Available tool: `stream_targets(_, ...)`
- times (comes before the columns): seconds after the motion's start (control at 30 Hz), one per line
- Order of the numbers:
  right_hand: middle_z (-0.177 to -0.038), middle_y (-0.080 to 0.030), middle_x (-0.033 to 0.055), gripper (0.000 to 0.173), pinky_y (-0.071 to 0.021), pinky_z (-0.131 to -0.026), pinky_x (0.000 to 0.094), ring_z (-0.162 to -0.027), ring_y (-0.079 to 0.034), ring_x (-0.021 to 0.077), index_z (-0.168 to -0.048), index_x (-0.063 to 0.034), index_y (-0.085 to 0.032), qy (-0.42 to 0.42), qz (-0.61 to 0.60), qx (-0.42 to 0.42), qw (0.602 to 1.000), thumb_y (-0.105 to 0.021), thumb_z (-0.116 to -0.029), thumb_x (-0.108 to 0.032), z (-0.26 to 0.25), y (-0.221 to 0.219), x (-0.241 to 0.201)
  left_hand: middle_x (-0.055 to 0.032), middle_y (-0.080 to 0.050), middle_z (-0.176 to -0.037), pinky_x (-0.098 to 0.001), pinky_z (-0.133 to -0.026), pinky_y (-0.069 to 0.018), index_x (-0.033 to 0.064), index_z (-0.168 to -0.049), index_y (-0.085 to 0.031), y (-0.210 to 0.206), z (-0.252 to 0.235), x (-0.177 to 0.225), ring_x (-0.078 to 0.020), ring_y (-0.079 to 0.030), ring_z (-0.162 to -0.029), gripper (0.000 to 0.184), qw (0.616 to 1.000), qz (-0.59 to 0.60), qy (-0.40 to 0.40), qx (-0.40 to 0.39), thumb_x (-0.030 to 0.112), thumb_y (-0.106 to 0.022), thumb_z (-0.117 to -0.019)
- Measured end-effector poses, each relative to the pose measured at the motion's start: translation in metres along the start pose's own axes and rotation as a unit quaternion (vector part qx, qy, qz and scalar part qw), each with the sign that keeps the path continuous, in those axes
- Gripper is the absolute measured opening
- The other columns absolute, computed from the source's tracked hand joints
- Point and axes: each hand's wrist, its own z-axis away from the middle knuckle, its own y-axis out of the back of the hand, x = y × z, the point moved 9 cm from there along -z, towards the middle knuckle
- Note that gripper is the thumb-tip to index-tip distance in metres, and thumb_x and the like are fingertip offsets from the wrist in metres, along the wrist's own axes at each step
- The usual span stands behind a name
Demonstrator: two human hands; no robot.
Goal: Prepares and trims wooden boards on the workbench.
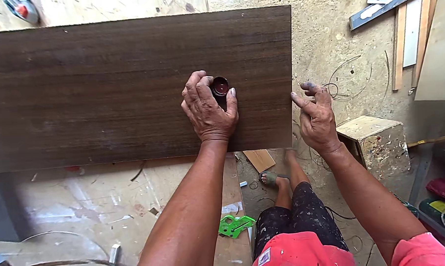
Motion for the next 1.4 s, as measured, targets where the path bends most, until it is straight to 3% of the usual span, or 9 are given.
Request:
stream_targets(0.13,-0.140,-0.059,0.0198,0.040,-0.0459,-0.108,0.0451,-0.130,-0.054,0.0323,-0.118,-0.0142,-0.078,-0.006,-0.020,0.002,1.000,-0.048,-0.0944,-0.001,0.013,0.004,-0.001,-0.0086,-0.053,-0.148,-0.0482,-0.105,-0.0376,0.0135,-0.130,-0.060,0.001,0.000,0.000,-0.0287,-0.049,-0.135,0.053,1.000,0.000,-0.002,0.003,0.054,-0.056,-0.0953)
stream_targets(0.33,-0.142,-0.056,0.0199,0.046,-0.0423,-0.112,0.0457,-0.132,-0.052,0.0319,-0.133,-0.0127,-0.070,-0.014,-0.001,0.004,1.000,-0.045,-0.0961,-0.003,0.004,0.003,0.003,-0.0078,-0.053,-0.149,-0.0474,-0.106,-0.0371,0.0143,-0.129,-0.060,0.000,-0.001,-0.001,-0.0270,-0.049,-0.136,0.052,1.000,0.000,-0.004,0.000,0.054,-0.056,-0.0955)
stream_targets(0.57,-0.145,-0.055,0.0187,0.045,-0.0438,-0.111,0.0472,-0.135,-0.051,0.0325,-0.130,-0.0143,-0.073,-0.008,0.008,-0.030,0.999,-0.047,-0.0953,-0.002,0.019,-0.003,-0.003,-0.0076,-0.053,-0.149,-0.0484,-0.106,-0.0364,0.0140,-0.129,-0.059,0.001,0.000,0.001,-0.0281,-0.048,-0.136,0.052,1.000,-0.003,0.000,-0.001,0.054,-0.055,-0.0955)
stream_targets(0.7,-0.142,-0.057,0.0194,0.041,-0.0430,-0.112,0.0490,-0.135,-0.051,0.0338,-0.121,-0.0138,-0.077,-0.001,-0.002,-0.030,1.000,-0.049,-0.0948,-0.001,0.029,0.001,-0.008,-0.0084,-0.052,-0.149,-0.0490,-0.106,-0.0367,0.0140,-0.130,-0.059,0.001,0.000,0.000,-0.0281,-0.048,-0.136,0.053,1.000,-0.003,-0.003,0.001,0.054,-0.054,-0.0961)
stream_targets(0.9,-0.142,-0.057,0.0199,0.045,-0.0436,-0.110,0.0470,-0.132,-0.053,0.0333,-0.130,-0.0137,-0.072,0.002,0.011,0.002,1.000,-0.046,-0.0953,-0.002,0.012,0.000,-0.003,-0.0079,-0.053,-0.149,-0.0480,-0.106,-0.0370,0.0140,-0.129,-0.060,0.001,0.000,0.000,-0.0276,-0.048,-0.136,0.052,1.000,-0.005,-0.002,0.003,0.054,-0.055,-0.0958)
stream_targets(1.13,-0.147,-0.052,0.0192,0.041,-0.0451,-0.111,0.0464,-0.136,-0.050,0.0321,-0.124,-0.0098,-0.074,-0.011,-0.021,-0.033,0.999,-0.047,-0.0960,0.000,0.025,0.005,-0.010,-0.0079,-0.053,-0.149,-0.0481,-0.106,-0.0365,0.0140,-0.129,-0.059,0.001,-0.001,0.000,-0.0273,-0.048,-0.137,0.052,1.000,0.000,-0.002,0.006,0.054,-0.055,-0.0960)
stream_targets(1.4,-0.141,-0.055,0.0195,0.049,-0.0475,-0.105,0.0462,-0.125,-0.056,0.0313,-0.139,-0.0139,-0.066,-0.020,0.020,0.034,0.999,-0.045,-0.0957,-0.003,-0.055,0.004,0.019,-0.0085,-0.053,-0.149,-0.0490,-0.109,-0.0357,0.0129,-0.129,-0.060,0.000,-0.001,0.000,-0.0277,-0.046,-0.139,0.052,1.000,0.003,-0.003,0.008,0.053,-0.056,-0.0959)
